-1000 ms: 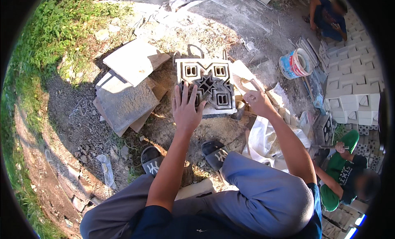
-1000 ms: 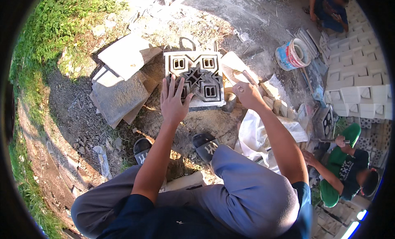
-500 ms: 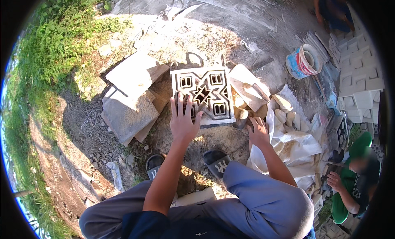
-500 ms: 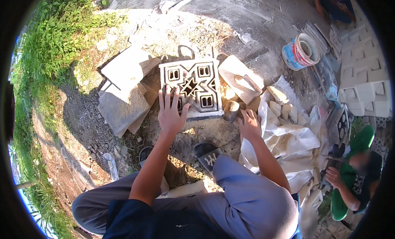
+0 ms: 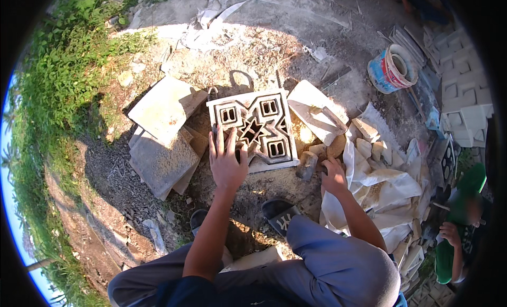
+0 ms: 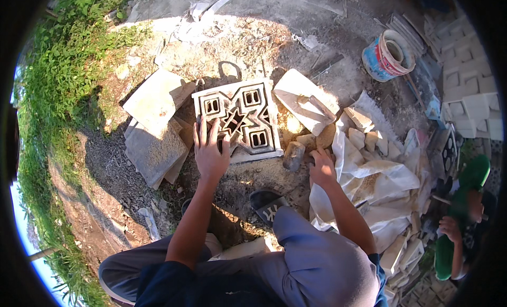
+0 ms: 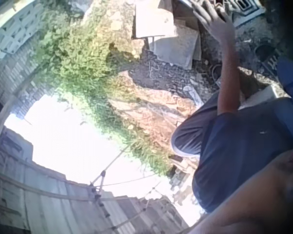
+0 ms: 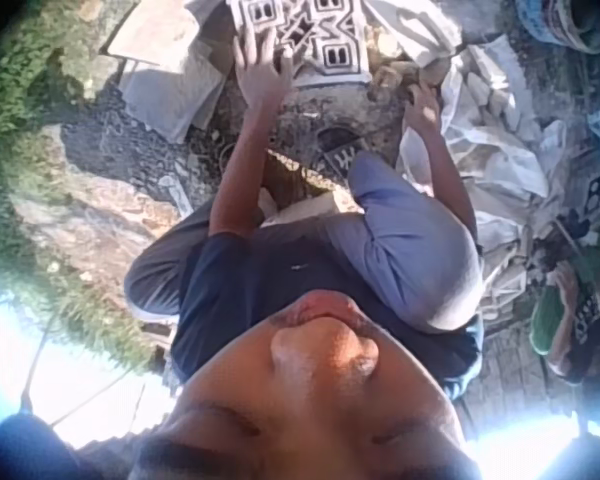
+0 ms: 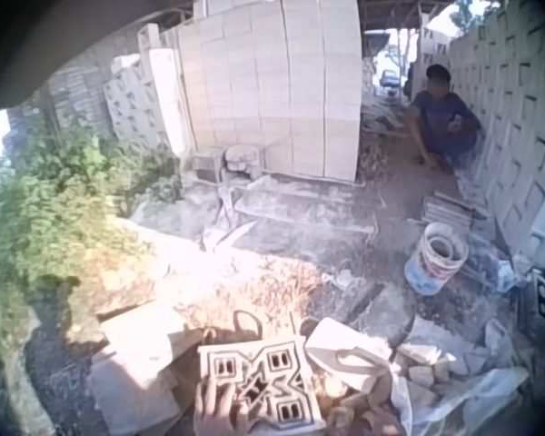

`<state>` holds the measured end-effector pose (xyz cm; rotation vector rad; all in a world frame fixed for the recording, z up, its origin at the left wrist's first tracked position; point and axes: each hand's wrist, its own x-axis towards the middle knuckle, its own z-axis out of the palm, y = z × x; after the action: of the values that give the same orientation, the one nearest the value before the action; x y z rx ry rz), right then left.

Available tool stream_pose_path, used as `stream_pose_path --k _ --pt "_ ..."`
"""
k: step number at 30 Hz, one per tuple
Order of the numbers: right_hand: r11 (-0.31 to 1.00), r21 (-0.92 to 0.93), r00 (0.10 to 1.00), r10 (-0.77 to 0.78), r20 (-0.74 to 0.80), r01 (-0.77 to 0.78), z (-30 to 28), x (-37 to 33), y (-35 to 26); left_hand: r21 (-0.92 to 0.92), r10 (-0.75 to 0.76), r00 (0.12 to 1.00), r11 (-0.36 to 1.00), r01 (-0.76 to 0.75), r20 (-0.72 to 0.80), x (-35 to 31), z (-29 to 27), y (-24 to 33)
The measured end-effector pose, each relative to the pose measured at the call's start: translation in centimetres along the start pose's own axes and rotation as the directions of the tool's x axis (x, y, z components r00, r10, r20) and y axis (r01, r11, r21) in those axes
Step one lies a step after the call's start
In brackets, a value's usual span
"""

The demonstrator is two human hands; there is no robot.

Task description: The person cleans debris from a decorative stone tile using a metal tool, scraping the recessed pattern and edges before lifting the tile from the workspace.

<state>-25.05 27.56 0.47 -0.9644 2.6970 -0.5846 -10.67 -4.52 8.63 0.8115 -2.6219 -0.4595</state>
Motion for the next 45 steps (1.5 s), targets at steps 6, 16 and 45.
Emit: stream_pose_path --k 6,16,45 --pt "0.952 0.297 0.995 0.088 -0.038 -0.073 -0.6 0.5 -0.7 -0.006 -0.002 0.998 1.000 0.002 -0.055 0.1 0.1 0.5" --pt "0.943 0.318 0.988 0.128 -0.082 -0.096 -1.1 1.9 -1.5 -0.038 0.066 0.972 0.996 -0.076 -0.227 -0.2 0.2 0.3" --pt "0.983 0.153 0.824 -0.172 0.540 0.105 -6.1 15.7 -21.6 0.036 0.014 0.973 0.999 -0.023 0.231 3.8 -1.5 -2.1"
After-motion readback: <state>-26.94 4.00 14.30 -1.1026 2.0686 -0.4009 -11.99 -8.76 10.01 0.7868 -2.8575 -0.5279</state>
